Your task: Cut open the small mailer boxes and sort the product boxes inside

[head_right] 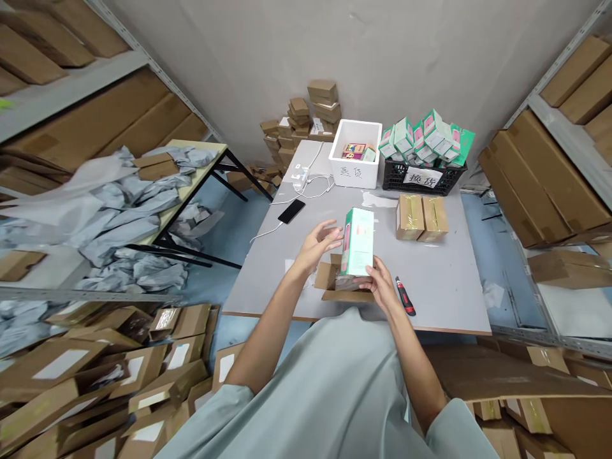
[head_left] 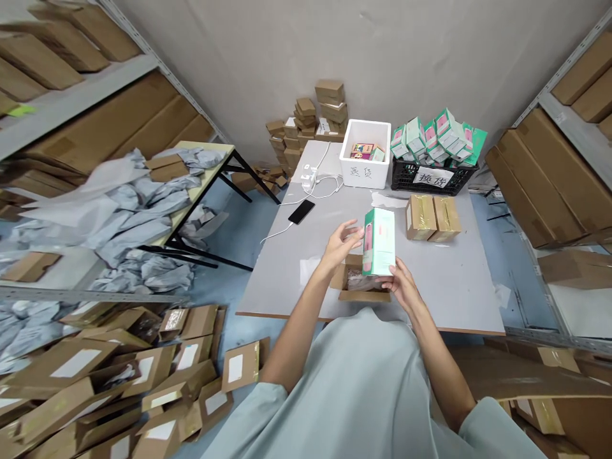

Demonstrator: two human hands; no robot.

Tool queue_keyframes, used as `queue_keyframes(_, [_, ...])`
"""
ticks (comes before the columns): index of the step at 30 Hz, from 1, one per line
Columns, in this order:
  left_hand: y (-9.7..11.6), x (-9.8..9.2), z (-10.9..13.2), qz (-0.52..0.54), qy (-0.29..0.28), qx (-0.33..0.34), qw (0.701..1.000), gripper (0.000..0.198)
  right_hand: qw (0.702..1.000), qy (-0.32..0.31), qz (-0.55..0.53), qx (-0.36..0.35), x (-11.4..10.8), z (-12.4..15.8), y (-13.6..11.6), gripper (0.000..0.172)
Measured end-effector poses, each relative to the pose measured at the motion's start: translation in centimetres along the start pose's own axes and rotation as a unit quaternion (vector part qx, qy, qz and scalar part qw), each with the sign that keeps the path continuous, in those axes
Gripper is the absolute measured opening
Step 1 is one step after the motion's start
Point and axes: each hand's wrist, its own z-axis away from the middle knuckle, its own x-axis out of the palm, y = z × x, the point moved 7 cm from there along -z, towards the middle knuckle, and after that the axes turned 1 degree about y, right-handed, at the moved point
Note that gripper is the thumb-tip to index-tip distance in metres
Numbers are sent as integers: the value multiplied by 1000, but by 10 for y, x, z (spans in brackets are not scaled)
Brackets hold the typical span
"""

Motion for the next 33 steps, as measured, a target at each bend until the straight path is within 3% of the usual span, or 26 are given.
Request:
queue_keyframes(4, [-20,13,9,-15,-53,-32,998,77,994,1,-107,24,-2,-8,5,60])
queue_keyframes(9, [-34,31,12,-44,-86,-39,995,92,993,13,-121,8,-5,-22,2,57])
queue_keyframes(14, [-31,39,-10,-92,-98,-39,990,77,994,27,-107,-7,-17,-42,-19,67])
queue_keyframes(18, [-22,50,-41,-82,-105,-67,989,77,994,33,-106,-22,-26,-69,-43,74])
queue_keyframes(24, [11,83,-113,-65,-107,-59,990,81,990,49,-115,-73,-40,-139,-98,71])
queue_keyframes(30, [52,134,-228,-36,-101,-24,994,76,976,70,-150,-143,-52,-245,-174,61])
queue_keyframes(33, [73,166,-291,-24,-100,-5,995,72,968,90,-169,-163,-63,-305,-211,45])
